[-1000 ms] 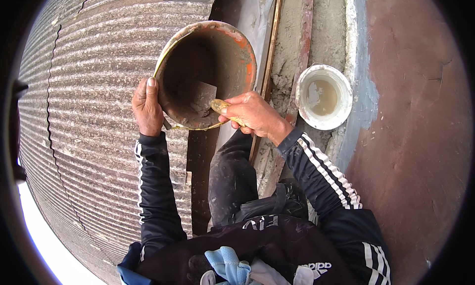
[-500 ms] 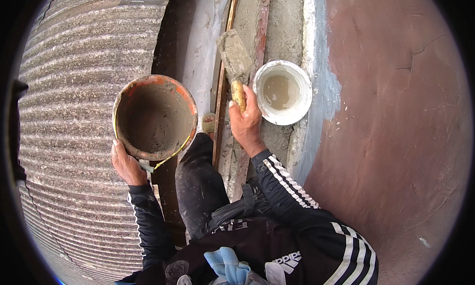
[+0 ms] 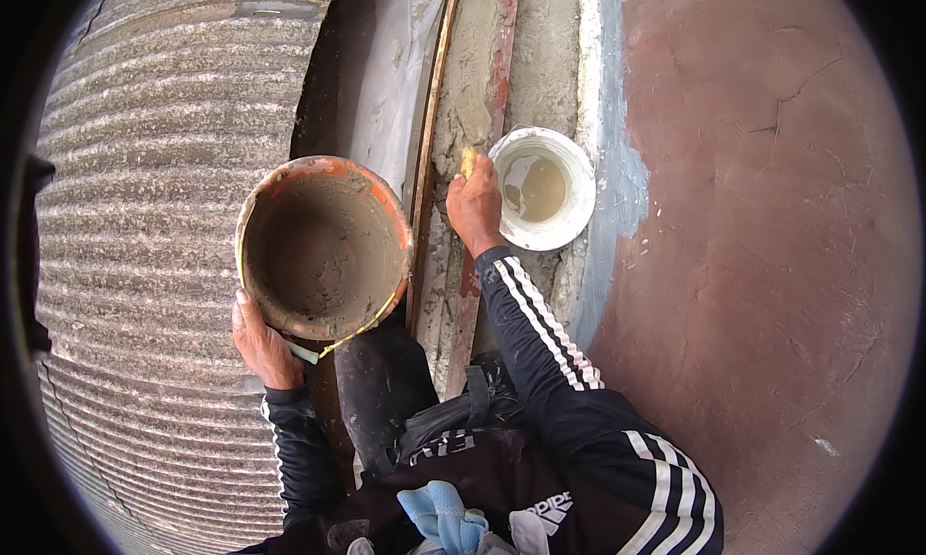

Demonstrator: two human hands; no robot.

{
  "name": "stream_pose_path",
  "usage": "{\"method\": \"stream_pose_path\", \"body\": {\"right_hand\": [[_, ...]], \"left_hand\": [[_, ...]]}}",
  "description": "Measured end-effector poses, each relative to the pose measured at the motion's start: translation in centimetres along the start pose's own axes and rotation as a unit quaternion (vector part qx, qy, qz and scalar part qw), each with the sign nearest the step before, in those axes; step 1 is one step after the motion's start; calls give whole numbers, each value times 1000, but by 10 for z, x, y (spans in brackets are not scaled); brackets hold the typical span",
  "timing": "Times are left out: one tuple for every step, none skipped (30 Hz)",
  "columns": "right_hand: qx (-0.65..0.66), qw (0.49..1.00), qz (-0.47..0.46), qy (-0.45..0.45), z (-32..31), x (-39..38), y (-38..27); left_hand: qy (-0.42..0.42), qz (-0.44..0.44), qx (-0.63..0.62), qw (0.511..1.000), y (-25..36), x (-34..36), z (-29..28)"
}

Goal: The person scoops wet cement from a bucket with a trowel and applies it to a narrow gap between a corrugated roof and a wall. They repeatedly transfer cement and smooth it along the joint, occasionally moving the bucket and trowel to adjust their position.

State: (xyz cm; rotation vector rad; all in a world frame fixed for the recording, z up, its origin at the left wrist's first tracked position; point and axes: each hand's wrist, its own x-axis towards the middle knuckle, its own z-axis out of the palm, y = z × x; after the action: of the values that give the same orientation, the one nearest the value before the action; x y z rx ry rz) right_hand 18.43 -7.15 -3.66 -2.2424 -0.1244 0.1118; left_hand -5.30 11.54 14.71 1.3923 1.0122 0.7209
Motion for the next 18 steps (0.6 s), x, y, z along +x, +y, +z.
{"method": "stream_pose_path", "body": {"right_hand": [[22,999,-7,37,-15,-2,-4],[48,998,-11,42,-37,-2,-6],[50,997,0,55,-59,-2,-10],[54,996,11,66,-82,1,-15],[64,994,76,40,-106,2,-21],[70,986,153,15,-130,2,-25],[-25,990,140,-19,-156,0,-25],[-115,984,130,-50,-179,-6,-22],[-146,979,120,-72,-192,-10,-17],[-172,969,146,-96,-196,-10,-10],[-194,962,156,-116,-195,-9,0],[-214,956,147,-136,-191,-8,12],[-245,951,126,-141,-177,-5,27],[-187,950,195,-157,-162,1,42],[-132,944,249,-172,-147,7,56],[-81,931,310,-176,-137,7,71],[-49,933,318,-159,-130,4,84],[-23,933,332,-137,-124,0,95]], "left_hand": [[-8,-11,-7,1000,4,-1,4],[-13,-14,-7,1000,8,-2,8],[-17,-17,-8,1000,13,-4,11],[-18,-32,-19,999,16,-7,15],[-36,-21,-50,998,20,-11,19],[-29,-31,-35,998,23,-12,21],[-40,-34,-37,998,26,-14,24],[-38,-52,-32,997,28,-19,25],[-45,-58,-57,996,28,-22,29],[-37,-71,-83,993,25,-25,35],[-52,-68,-130,988,22,-27,39],[-39,-91,-119,988,20,-29,41],[-49,-98,-130,985,17,-31,44],[-71,-100,-160,979,13,-32,46],[-71,-123,-152,978,11,-32,45],[-92,-118,-167,975,7,-34,45],[-99,-124,-186,970,2,-35,46],[-114,-124,-218,961,-3,-37,45]]}}
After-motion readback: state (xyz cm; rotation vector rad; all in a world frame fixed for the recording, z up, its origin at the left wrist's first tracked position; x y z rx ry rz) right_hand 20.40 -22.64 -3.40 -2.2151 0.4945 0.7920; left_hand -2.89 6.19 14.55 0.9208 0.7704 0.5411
